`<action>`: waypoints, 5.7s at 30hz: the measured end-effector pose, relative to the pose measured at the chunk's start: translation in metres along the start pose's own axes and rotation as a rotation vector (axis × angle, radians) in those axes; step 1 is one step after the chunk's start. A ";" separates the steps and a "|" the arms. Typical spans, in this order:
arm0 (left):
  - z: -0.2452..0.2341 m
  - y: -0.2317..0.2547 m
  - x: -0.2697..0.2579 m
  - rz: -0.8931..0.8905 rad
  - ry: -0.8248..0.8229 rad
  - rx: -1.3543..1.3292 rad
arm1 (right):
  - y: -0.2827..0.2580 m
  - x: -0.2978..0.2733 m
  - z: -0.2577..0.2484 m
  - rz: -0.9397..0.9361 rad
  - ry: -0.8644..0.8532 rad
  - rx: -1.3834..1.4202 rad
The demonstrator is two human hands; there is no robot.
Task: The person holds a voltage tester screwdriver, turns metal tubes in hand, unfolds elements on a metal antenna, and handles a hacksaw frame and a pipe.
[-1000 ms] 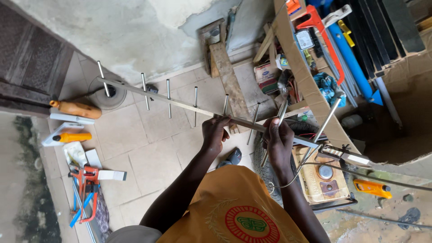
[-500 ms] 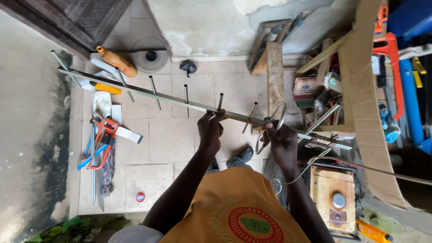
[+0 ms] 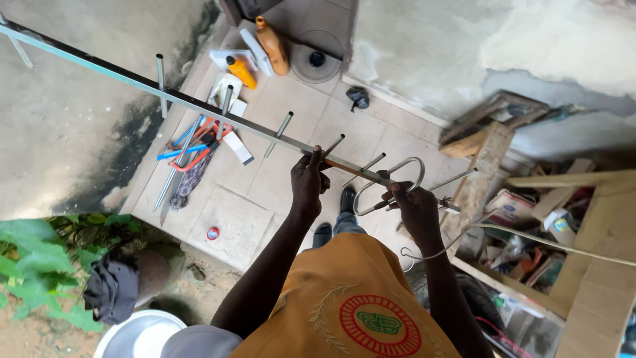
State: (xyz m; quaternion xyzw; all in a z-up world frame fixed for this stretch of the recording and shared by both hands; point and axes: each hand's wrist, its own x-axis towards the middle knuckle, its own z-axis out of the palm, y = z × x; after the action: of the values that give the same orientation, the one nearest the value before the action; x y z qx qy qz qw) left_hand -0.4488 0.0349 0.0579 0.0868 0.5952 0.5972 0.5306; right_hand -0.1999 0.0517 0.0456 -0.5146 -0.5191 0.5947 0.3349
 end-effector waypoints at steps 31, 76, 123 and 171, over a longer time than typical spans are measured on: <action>-0.044 0.049 0.114 0.252 0.601 0.177 | -0.076 0.220 0.110 -0.280 -0.582 -0.489; -0.240 0.220 0.348 0.205 0.980 0.010 | -0.220 0.440 0.506 -0.655 -1.089 -0.374; -0.434 0.244 0.272 0.267 1.456 0.140 | -0.191 0.316 0.812 -0.661 -1.549 -0.227; -0.674 0.211 0.130 0.140 1.339 -0.247 | 0.148 0.235 1.113 -0.227 -1.204 -0.327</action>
State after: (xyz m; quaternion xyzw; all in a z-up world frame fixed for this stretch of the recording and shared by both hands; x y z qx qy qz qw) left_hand -1.1111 -0.2295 -0.0277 -0.3243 0.7155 0.6186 0.0143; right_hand -1.3056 -0.0677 -0.2346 -0.0763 -0.7519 0.6537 -0.0375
